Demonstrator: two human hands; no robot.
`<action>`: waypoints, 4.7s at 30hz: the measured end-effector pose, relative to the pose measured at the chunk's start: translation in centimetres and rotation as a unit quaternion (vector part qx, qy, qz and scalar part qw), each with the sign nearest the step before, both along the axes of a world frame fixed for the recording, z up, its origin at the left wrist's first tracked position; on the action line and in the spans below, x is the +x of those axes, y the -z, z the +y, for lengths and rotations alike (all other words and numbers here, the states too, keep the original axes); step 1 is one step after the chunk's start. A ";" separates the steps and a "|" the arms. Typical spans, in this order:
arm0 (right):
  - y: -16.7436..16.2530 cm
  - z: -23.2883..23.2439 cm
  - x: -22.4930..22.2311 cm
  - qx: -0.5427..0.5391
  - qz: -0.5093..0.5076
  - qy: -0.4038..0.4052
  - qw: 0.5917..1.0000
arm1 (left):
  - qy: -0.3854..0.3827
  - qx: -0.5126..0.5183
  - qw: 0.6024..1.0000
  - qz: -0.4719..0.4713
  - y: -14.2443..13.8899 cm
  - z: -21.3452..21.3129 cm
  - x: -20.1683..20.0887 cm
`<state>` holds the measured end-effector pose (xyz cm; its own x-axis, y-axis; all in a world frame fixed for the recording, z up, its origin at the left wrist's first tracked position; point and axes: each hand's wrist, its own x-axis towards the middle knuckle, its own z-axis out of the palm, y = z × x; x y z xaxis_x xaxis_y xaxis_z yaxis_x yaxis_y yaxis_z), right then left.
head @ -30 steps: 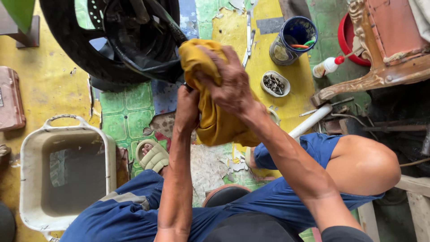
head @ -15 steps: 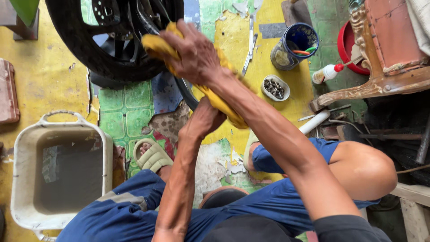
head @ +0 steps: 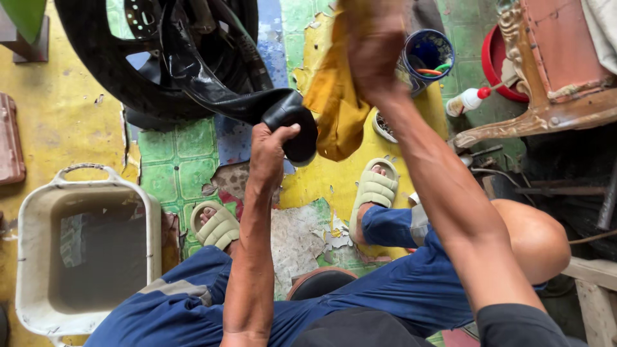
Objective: The person sits on the floor and wipes a black rubber inner tube with a yellow cloth, then wraps the tube around a white PVC pipe and cuts and trims the rubber with scissors. A scooter wheel and a basin of water sit nearby on the tiled floor.
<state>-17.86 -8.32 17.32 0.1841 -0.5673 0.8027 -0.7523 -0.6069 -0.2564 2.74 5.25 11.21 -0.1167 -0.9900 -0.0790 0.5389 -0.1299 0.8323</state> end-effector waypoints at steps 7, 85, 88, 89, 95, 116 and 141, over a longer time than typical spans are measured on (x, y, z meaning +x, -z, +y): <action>0.0 7.3 3.6 0.048 -0.112 0.005 0.993 | -0.003 0.103 0.954 0.283 0.0 -0.7 -0.5; -4.0 15.8 9.8 0.313 0.049 -0.104 0.943 | -0.046 0.079 0.938 0.336 0.3 0.2 3.0; -1.9 17.1 8.3 0.296 0.052 -0.099 0.949 | -0.044 0.077 0.935 0.344 0.6 -0.3 3.0; -1.3 17.7 7.5 0.331 0.054 -0.082 0.939 | -0.041 0.074 0.934 0.347 0.5 -0.5 3.0; -1.9 18.6 3.8 0.362 -0.004 -0.049 0.931 | -0.104 0.070 0.928 0.349 -0.2 -0.9 4.5; 4.0 13.1 -1.7 0.632 -0.330 -0.091 0.695 | -0.188 0.040 0.948 0.256 1.4 -0.9 5.8; -0.7 12.9 6.3 0.195 0.172 -0.169 0.951 | -0.037 0.126 0.945 0.301 2.3 -0.5 2.0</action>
